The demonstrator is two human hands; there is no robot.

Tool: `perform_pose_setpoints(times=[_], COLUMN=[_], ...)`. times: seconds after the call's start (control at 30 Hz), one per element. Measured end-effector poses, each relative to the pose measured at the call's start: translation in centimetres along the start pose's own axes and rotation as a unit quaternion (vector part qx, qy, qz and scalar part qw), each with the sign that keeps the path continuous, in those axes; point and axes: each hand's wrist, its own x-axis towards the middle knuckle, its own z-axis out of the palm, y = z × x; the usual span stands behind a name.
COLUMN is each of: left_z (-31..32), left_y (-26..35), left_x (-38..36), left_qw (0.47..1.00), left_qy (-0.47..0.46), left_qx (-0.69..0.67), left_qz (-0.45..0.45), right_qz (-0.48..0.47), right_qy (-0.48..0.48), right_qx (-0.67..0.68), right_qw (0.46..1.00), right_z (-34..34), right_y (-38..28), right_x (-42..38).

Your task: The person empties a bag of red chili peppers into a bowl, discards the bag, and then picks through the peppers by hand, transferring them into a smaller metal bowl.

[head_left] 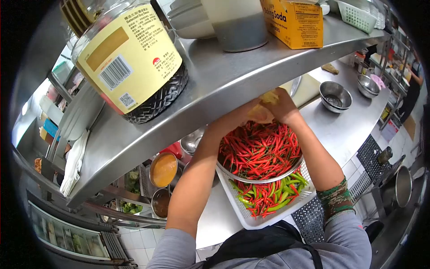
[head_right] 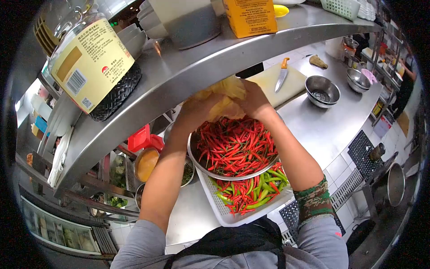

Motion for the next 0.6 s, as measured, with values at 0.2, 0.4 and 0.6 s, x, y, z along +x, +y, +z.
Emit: perform_pose_setpoints(times=[0.2, 0.4, 0.6], left_z=[-3.4, -0.5, 2.6], left_y=[-8.7, -9.5, -11.9], left_x=[-0.1, -2.1, 2.3], left_qw=[0.999, 0.999, 0.989], left_qy=[0.015, 0.002, 0.013], left_qx=[0.038, 0.01, 0.121], left_qz=[0.017, 0.034, 0.085], right_qz=[-0.004, 0.128, 0.039], right_qy=[0.184, 0.174, 0.024], right_qx=[0.225, 0.448, 0.537], right_qw=[0.957, 0.867, 0.842], right_z=[-1.3, 0.2, 0.3], right_y=[-0.1, 1.9, 3.5], right_x=[-0.7, 0.2, 3.0])
